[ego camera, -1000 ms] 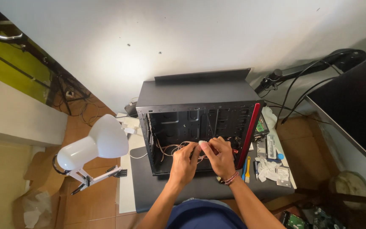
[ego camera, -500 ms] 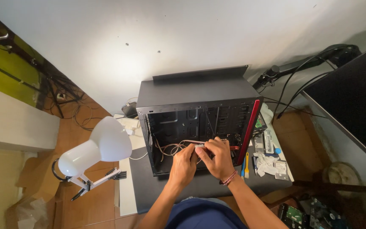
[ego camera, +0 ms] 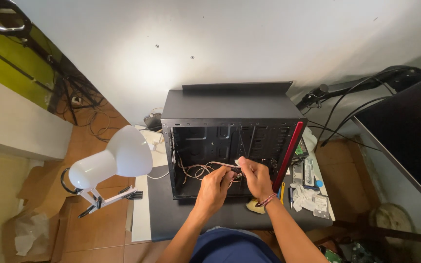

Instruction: The person works inside an open desktop computer case on a desk, routing and bundling the front-panel cables and securing them with zip ties. They pull the cable bundle through the case, tighten ties, and use a utility knife to trim the excess tie ends.

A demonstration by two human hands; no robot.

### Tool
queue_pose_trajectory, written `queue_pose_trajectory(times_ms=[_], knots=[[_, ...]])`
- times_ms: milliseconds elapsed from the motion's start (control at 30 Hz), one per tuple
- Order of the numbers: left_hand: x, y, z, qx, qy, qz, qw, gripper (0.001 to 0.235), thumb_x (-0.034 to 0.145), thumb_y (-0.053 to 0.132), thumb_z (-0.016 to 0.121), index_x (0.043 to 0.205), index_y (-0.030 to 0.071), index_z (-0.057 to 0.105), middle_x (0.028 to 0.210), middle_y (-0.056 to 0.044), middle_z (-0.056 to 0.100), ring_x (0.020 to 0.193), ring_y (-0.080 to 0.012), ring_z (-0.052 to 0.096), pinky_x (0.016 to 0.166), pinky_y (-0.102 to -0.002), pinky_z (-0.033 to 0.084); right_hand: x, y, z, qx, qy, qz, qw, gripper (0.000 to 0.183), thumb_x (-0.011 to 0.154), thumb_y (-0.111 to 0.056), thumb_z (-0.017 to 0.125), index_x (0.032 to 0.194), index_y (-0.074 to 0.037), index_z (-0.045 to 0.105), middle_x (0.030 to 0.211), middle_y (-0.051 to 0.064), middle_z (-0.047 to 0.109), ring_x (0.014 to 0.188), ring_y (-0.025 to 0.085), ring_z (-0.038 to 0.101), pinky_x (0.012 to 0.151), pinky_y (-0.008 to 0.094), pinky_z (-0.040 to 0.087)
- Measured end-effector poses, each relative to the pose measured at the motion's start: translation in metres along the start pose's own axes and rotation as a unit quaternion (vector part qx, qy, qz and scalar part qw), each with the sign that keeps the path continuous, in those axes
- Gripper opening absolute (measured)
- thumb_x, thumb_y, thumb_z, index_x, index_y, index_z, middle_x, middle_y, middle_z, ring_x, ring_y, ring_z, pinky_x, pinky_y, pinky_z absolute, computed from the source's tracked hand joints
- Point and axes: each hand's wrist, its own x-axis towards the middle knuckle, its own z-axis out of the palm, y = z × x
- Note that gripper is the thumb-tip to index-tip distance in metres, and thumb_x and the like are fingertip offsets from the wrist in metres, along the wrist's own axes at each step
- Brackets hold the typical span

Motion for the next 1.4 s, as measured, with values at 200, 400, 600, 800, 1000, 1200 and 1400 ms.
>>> queue_pose_trajectory(times_ms=[200,400,600,800,1000,1200,1400], knots=[[-0.003,0.006,0.004,0.013,0.006,-0.019,1.000,0.024,0.099,0.020,0.064,0.089,-0.002,0.067,0.069,-0.016,0.066,0.056,-0.0279,0.061,0.054,-0.038,0.046,0.006,0.035,0.012,0.170,-0.129,0.066,0.975,0.064,0.104,-0.051,0.043,0.067,-0.004,0.064,0.058,-0.003,0.049,0.058,0.009,0.045,0.057,0.029,0.037],[-0.006,0.005,0.012,0.067,0.027,-0.035,0.997,0.025,0.100,0.022,0.064,0.088,0.000,0.069,0.064,-0.014,0.064,0.051,-0.0263,0.058,0.050,-0.039,0.045,0.006,0.040,0.004,0.131,-0.169,0.058,0.975,0.070,0.107,-0.053,0.037,0.063,-0.004,0.059,0.054,-0.002,0.047,0.055,0.010,0.045,0.057,0.028,0.038],[-0.008,0.001,0.024,0.060,0.035,-0.015,0.997,0.027,0.099,0.024,0.065,0.086,0.000,0.068,0.061,-0.013,0.062,0.048,-0.0262,0.058,0.048,-0.038,0.044,0.004,0.047,0.000,0.148,-0.193,0.078,0.967,0.065,0.106,-0.052,0.041,0.064,-0.005,0.056,0.056,-0.003,0.043,0.054,0.009,0.037,0.053,0.029,0.032],[-0.011,-0.012,0.035,0.089,0.028,-0.004,0.996,0.037,0.102,0.027,0.067,0.078,-0.001,0.063,0.060,-0.012,0.061,0.051,-0.0248,0.057,0.050,-0.037,0.044,0.002,0.052,-0.003,0.222,-0.208,0.078,0.950,0.061,0.108,-0.048,0.043,0.066,-0.006,0.054,0.060,-0.005,0.042,0.057,0.008,0.036,0.054,0.029,0.031],[-0.008,0.009,0.027,0.046,0.016,-0.057,0.997,0.027,0.100,0.026,0.064,0.087,0.004,0.072,0.057,-0.010,0.062,0.047,-0.0199,0.059,0.048,-0.036,0.045,0.006,0.061,-0.006,0.190,-0.180,0.043,0.964,0.068,0.109,-0.053,0.034,0.064,-0.006,0.053,0.055,-0.003,0.041,0.053,0.008,0.035,0.053,0.029,0.030],[-0.012,0.005,0.029,0.054,0.022,-0.048,0.997,0.026,0.099,0.025,0.065,0.086,0.002,0.071,0.057,-0.011,0.061,0.046,-0.0223,0.057,0.048,-0.036,0.045,0.007,0.056,-0.004,0.152,-0.202,0.064,0.965,0.071,0.106,-0.054,0.035,0.060,-0.005,0.057,0.049,-0.001,0.041,0.049,0.010,0.037,0.052,0.030,0.030],[-0.014,-0.010,0.025,0.062,0.026,-0.027,0.997,0.027,0.099,0.024,0.065,0.085,0.002,0.070,0.062,-0.012,0.064,0.050,-0.0222,0.060,0.050,-0.036,0.046,0.010,0.050,0.006,0.108,-0.175,0.048,0.977,0.074,0.103,-0.057,0.035,0.056,-0.004,0.055,0.049,0.000,0.044,0.050,0.011,0.044,0.054,0.030,0.036]])
